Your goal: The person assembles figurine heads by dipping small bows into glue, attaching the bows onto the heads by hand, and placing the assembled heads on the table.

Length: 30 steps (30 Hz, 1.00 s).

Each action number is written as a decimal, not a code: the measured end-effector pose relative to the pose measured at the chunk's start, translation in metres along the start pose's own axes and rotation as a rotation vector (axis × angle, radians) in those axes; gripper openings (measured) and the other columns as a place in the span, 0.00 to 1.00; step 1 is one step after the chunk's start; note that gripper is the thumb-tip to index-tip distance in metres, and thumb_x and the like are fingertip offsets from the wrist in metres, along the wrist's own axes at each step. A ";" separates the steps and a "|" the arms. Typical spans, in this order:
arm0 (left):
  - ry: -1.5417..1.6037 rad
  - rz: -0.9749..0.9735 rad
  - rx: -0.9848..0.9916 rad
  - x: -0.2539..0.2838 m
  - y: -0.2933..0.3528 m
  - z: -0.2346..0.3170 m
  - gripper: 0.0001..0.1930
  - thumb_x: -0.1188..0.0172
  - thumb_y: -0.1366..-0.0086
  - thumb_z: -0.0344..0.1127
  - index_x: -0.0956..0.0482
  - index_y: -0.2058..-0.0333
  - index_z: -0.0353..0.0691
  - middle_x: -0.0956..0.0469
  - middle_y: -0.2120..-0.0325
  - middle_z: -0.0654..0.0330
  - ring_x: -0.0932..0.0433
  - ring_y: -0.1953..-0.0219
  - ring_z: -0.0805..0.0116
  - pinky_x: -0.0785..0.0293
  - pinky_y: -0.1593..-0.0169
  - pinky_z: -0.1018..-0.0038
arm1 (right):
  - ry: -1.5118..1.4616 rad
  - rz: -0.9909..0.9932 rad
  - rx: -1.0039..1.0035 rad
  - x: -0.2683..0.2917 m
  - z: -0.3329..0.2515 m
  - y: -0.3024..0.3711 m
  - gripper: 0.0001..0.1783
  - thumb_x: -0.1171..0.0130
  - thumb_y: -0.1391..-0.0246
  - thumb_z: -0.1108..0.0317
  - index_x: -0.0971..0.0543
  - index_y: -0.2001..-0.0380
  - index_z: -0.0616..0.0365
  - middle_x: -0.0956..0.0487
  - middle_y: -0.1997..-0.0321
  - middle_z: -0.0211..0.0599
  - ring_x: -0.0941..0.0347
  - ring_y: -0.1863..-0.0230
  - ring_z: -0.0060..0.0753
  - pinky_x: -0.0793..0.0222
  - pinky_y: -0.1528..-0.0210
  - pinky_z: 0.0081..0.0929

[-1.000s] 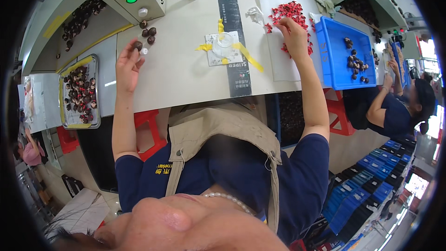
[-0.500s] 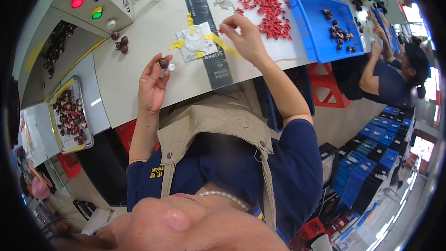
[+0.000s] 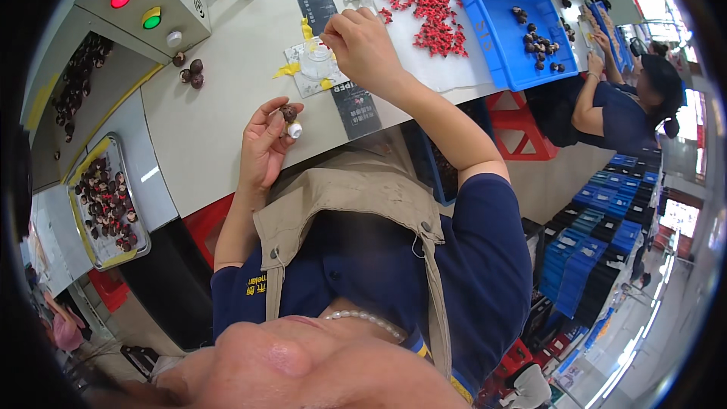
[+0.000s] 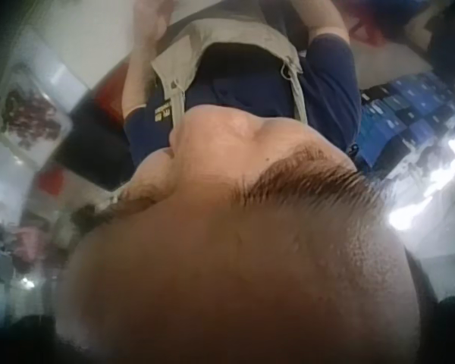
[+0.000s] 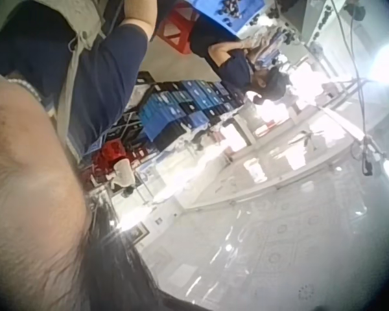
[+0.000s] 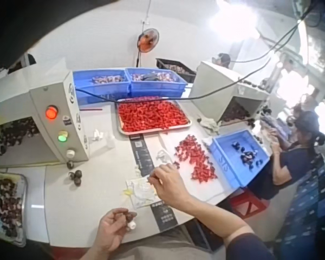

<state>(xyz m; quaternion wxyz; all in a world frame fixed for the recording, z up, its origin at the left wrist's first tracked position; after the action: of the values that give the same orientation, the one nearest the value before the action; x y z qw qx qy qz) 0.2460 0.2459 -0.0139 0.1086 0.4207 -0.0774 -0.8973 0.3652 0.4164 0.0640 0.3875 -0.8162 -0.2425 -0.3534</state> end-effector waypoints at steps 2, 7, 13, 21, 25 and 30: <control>0.000 0.001 0.002 0.001 0.000 0.000 0.14 0.46 0.36 0.29 0.28 0.52 0.35 0.23 0.58 0.56 0.24 0.65 0.80 0.25 0.66 0.87 | 0.066 0.034 0.082 -0.001 -0.006 -0.002 0.05 0.42 0.52 0.72 0.27 0.77 0.58 0.28 0.76 0.34 0.33 0.69 0.40 0.39 0.63 0.33; -0.067 0.013 0.005 -0.002 0.000 -0.002 0.14 0.45 0.36 0.30 0.28 0.52 0.36 0.23 0.58 0.57 0.24 0.64 0.81 0.26 0.64 0.87 | 0.196 0.037 0.151 -0.002 -0.016 -0.003 0.05 0.41 0.52 0.73 0.27 0.76 0.57 0.28 0.75 0.33 0.33 0.67 0.40 0.39 0.62 0.33; -0.060 0.015 0.002 -0.015 -0.005 -0.010 0.15 0.45 0.36 0.29 0.28 0.51 0.38 0.23 0.57 0.58 0.25 0.61 0.80 0.27 0.62 0.87 | 0.115 0.061 0.172 0.002 -0.014 -0.006 0.04 0.41 0.53 0.74 0.27 0.75 0.57 0.28 0.74 0.33 0.33 0.68 0.39 0.39 0.62 0.31; 0.034 0.023 -0.029 -0.026 -0.018 -0.018 0.16 0.46 0.36 0.27 0.30 0.49 0.36 0.24 0.56 0.58 0.25 0.55 0.77 0.25 0.57 0.85 | -0.051 0.097 0.104 0.011 -0.011 0.000 0.03 0.41 0.54 0.75 0.25 0.75 0.59 0.26 0.74 0.34 0.33 0.70 0.38 0.40 0.65 0.31; 0.045 0.013 -0.034 -0.025 -0.022 -0.025 0.16 0.47 0.36 0.26 0.31 0.49 0.35 0.24 0.56 0.58 0.25 0.54 0.76 0.25 0.56 0.83 | -0.490 -0.108 -0.185 0.008 -0.018 0.021 0.03 0.42 0.50 0.73 0.25 0.73 0.60 0.26 0.74 0.34 0.31 0.66 0.33 0.36 0.62 0.27; -0.010 0.076 -0.083 -0.025 -0.023 -0.030 0.17 0.46 0.37 0.25 0.30 0.49 0.34 0.25 0.57 0.60 0.25 0.57 0.76 0.24 0.56 0.81 | -0.503 -0.236 -0.213 0.003 -0.023 0.038 0.05 0.41 0.49 0.71 0.25 0.72 0.61 0.26 0.73 0.34 0.31 0.65 0.31 0.36 0.61 0.27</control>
<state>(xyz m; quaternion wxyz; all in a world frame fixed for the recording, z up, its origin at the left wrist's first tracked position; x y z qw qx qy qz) 0.2815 0.2732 -0.0196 0.1596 0.4084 -0.0568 -0.8970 0.3833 0.3763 0.0592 0.1836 -0.8803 -0.3858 -0.2060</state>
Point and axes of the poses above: each hand's wrist, its own y-axis away from the middle knuckle, its own x-axis out of the back of the hand, z = x × y, the point moved 4 cm from there along -y, towards the middle knuckle
